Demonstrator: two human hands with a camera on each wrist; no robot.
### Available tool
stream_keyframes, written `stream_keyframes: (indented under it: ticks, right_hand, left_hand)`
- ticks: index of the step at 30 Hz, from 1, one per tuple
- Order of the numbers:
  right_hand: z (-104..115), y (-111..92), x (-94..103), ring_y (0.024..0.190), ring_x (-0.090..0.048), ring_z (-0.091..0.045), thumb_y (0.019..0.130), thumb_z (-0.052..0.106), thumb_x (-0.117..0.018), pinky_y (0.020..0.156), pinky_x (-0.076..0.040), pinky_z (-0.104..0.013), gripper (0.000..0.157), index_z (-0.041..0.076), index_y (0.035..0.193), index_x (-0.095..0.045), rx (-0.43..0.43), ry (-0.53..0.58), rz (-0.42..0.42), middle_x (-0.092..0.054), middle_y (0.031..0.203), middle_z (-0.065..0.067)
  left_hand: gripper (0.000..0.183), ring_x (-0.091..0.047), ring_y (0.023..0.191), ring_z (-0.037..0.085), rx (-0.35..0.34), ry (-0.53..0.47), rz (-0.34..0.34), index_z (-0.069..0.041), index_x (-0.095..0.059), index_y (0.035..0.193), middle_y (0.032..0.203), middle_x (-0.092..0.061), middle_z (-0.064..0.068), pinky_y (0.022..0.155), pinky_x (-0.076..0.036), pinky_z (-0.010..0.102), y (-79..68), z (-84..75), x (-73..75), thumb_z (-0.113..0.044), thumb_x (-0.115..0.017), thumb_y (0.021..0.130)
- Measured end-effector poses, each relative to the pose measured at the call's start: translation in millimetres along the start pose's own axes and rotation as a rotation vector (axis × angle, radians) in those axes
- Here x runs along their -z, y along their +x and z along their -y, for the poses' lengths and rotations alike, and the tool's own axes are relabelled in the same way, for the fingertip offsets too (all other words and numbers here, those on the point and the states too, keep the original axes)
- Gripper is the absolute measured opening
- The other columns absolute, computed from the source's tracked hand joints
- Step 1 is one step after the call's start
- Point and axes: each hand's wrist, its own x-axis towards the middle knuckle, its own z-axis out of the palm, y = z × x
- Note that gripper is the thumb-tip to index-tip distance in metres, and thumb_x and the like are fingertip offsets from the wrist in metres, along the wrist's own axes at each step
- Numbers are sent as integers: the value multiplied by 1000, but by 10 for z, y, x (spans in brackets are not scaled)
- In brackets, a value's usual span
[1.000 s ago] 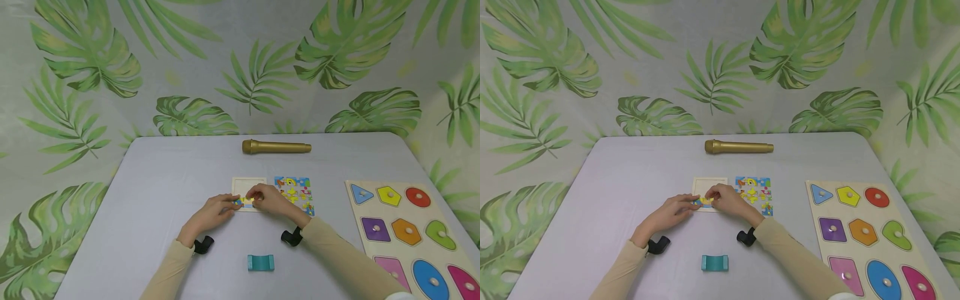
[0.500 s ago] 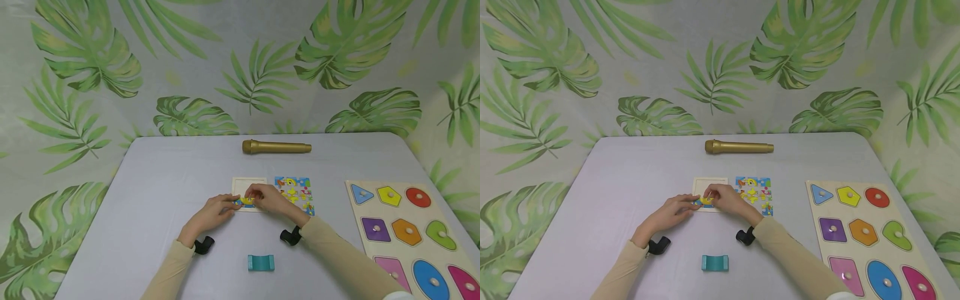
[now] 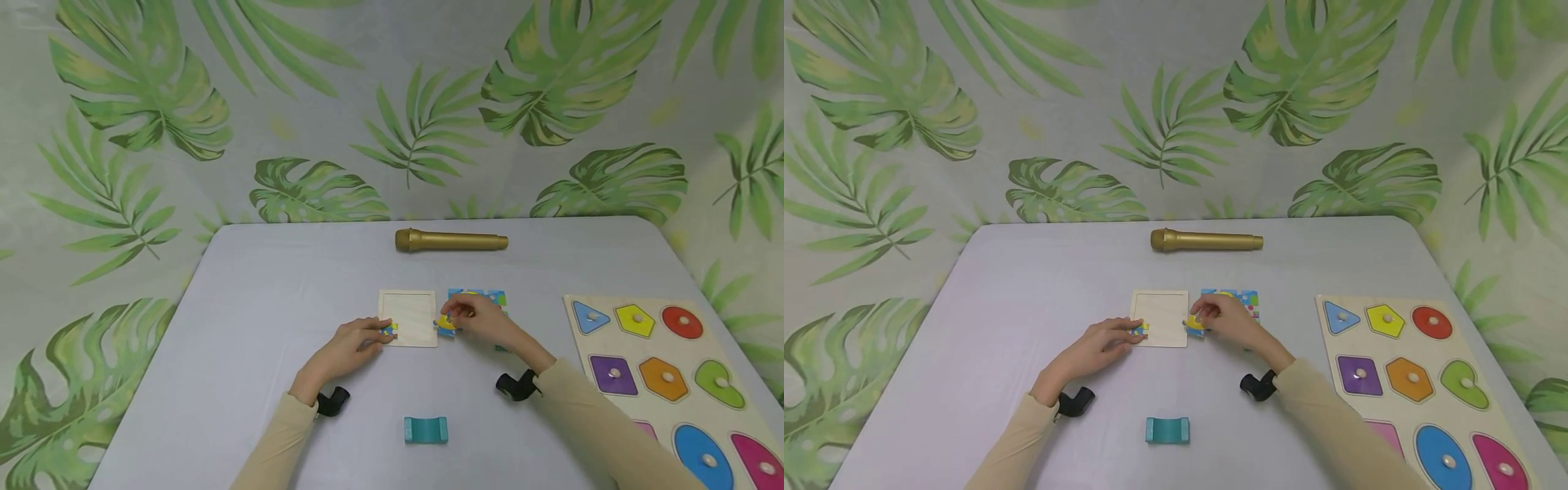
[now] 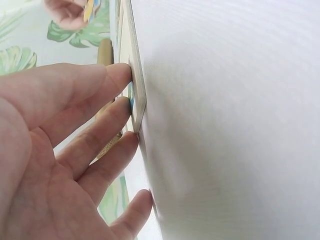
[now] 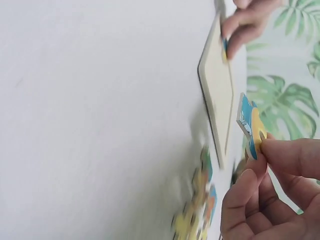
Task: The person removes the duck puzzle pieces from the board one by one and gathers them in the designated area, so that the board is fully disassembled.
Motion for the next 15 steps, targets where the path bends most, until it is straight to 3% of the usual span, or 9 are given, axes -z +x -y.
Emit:
stream_keyframes:
  ticks: [7, 15]
  right_hand:
    - [-148, -186, 196, 76, -53, -18, 88, -1, -60, 65, -46, -26, 12, 2, 97, -67, -33, -41, 8, -60, 85, -3]
    - [-212, -310, 245, 72, -50, -19, 86, -5, -59, 59, -45, -25, 13, 0, 94, -67, -76, -62, 39, -59, 81, -3]
  left_hand:
    - [26, -35, 134, 35, 9, -5, -2, -6, -68, 120, 139, -51, 9, 106, -24, 56, -1, 8, -8, -7, -59, 95]
    - [27, -34, 135, 35, 8, -26, -2, -5, -67, 120, 139, -50, 9, 108, -22, 55, -9, 8, -2, -8, -59, 95]
